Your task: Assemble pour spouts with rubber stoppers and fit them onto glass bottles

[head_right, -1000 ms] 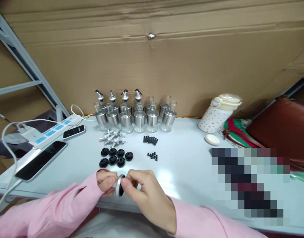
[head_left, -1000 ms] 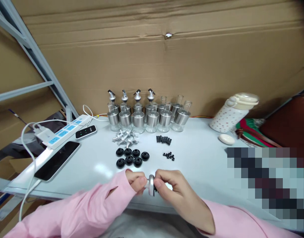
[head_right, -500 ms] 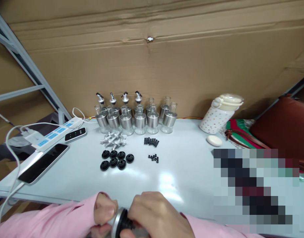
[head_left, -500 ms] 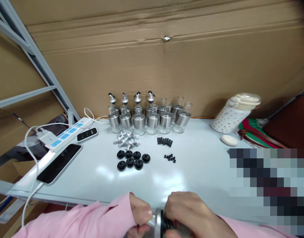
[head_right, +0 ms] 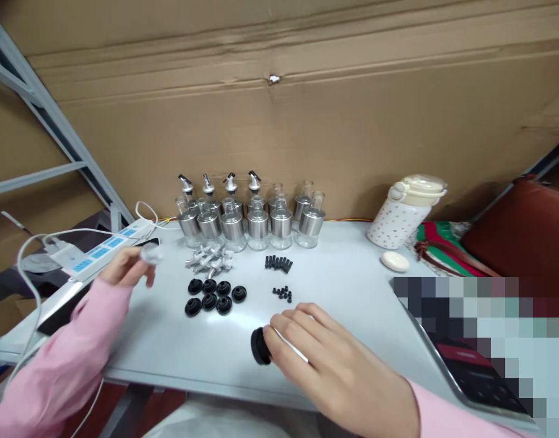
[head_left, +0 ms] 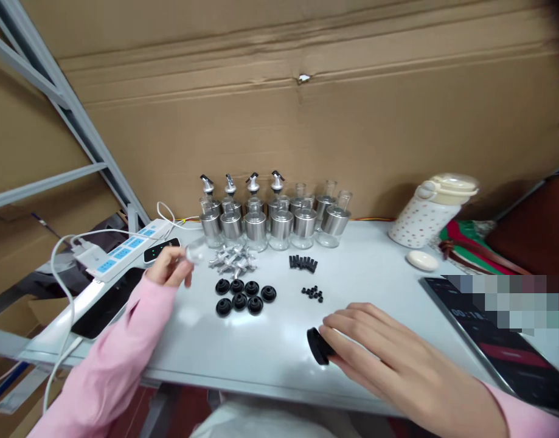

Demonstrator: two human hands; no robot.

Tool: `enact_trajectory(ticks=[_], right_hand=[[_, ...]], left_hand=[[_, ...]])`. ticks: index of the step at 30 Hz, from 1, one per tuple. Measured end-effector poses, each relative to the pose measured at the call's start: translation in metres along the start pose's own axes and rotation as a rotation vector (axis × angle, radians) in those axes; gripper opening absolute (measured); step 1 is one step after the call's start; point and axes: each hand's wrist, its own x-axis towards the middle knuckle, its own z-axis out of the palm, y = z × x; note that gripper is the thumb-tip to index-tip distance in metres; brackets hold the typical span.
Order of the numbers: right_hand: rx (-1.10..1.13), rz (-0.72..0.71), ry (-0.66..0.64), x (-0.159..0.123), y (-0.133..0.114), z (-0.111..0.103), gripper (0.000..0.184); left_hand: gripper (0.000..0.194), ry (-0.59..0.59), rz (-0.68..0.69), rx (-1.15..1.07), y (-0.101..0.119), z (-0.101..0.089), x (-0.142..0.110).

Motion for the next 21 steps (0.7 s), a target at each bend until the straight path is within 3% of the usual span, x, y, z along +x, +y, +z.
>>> enact_trajectory(ticks=[3,7,11,16,21], right_hand=[[-0.028,-0.026,-0.044,0.0,-0.001,0.007,0.031],[-0.036,-0.035,-0.062,-0.005,-0.002,0.015,0.033],[0.013,0.007,-0.108,-0.005,-0.002,0.024,0.034],[-0.027,0.069,-0.158,0.001,-0.004,0.042,0.036],[0.073,0.135,-0.175,-0.001,-0.011,0.064,0.035]], left_hand=[[0.026,0.0,0.043,0.378,-0.026,0.011,0.034],[0.013,-0.058,0.093,0.471,-0.066,0.027,0.057],[0.015,-0.09,0.149,0.514,-0.09,0.036,0.055],[0.035,-0.065,0.261,0.516,-0.095,0.043,0.05],[0.053,-0.029,0.469,0.499,-0.078,0.044,0.033]])
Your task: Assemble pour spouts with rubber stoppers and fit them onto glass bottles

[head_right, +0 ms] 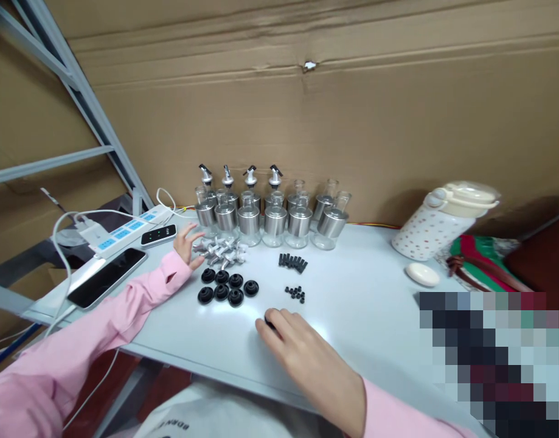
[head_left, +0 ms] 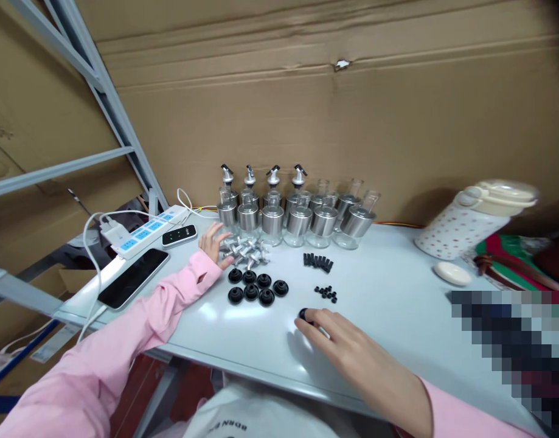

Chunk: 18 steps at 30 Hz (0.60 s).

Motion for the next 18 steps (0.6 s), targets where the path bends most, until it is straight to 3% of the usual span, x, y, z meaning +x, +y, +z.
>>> enact_trajectory(ticks=[3,6,9,12,15,18], right_hand=[[0.125,0.027,-0.06,-0.003,-0.003,0.01,0.032],[0.252,0.047,-0.134,-0.002,-0.006,0.008,0.032],[0.392,0.022,-0.202,0.005,-0.007,0.0,0.032],[0.444,0.001,-0.139,0.013,-0.005,-0.003,0.028],[0.33,0.076,-0.013,0.017,-0.001,0.001,0.023],[0.265,0.124,-0.077,0.019,0.0,0.009,0.016]], left_hand=[[0.061,0.073,0.329,-0.095,0.024,-0.007,-0.011],[0.066,-0.067,0.508,-0.237,0.048,-0.003,-0.02],[0.068,-0.215,0.499,-0.213,0.062,0.005,-0.023],[0.052,-0.306,0.446,-0.151,0.065,0.009,-0.021],[0.034,-0.318,0.453,-0.18,0.063,0.009,-0.02],[0.031,-0.305,0.462,-0.197,0.062,0.009,-0.019]])
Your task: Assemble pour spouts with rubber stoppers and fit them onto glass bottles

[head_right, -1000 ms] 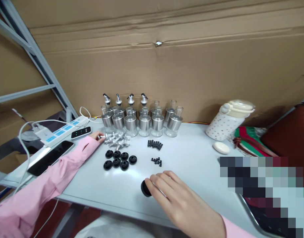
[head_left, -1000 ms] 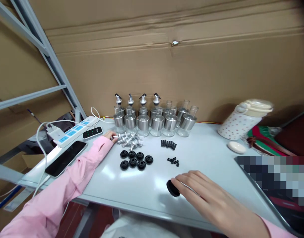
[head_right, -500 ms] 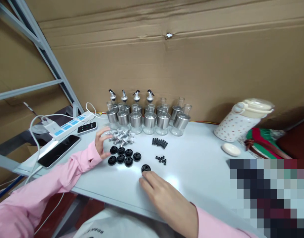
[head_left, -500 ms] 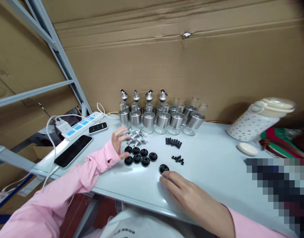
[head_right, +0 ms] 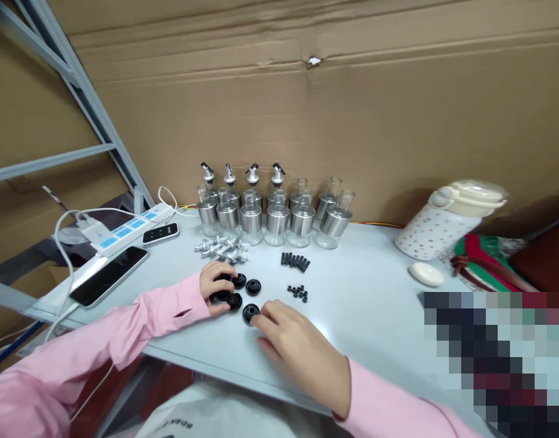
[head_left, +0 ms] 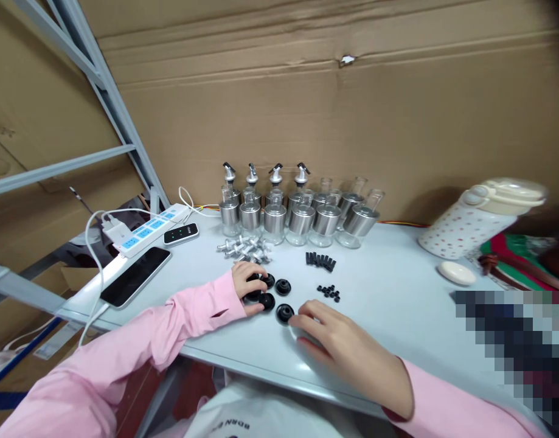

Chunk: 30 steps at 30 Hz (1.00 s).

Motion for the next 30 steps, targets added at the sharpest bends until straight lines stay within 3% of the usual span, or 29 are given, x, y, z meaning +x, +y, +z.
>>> enact_trajectory(ticks=[4,10,15,22,30], right_hand=[[0.002,0.027,-0.093,0.005,-0.002,0.005,0.021],[-0.048,0.039,-0.065,0.01,-0.001,0.005,0.025],[-0.121,0.119,0.081,0.013,0.008,0.016,0.042],[-0.081,0.214,0.023,0.03,0.018,0.022,0.056],[0.006,0.274,-0.077,0.052,0.012,0.018,0.03]], left_hand=[[0.029,0.001,0.002,0.03,0.0,0.002,0.001],[0.029,-0.015,-0.032,0.041,0.002,-0.004,0.001],[0.059,-0.039,-0.083,0.015,0.005,-0.006,0.002],[0.079,-0.177,-0.174,0.044,0.009,-0.004,0.008],[0.071,-0.179,-0.199,0.032,0.009,0.0,0.012]])
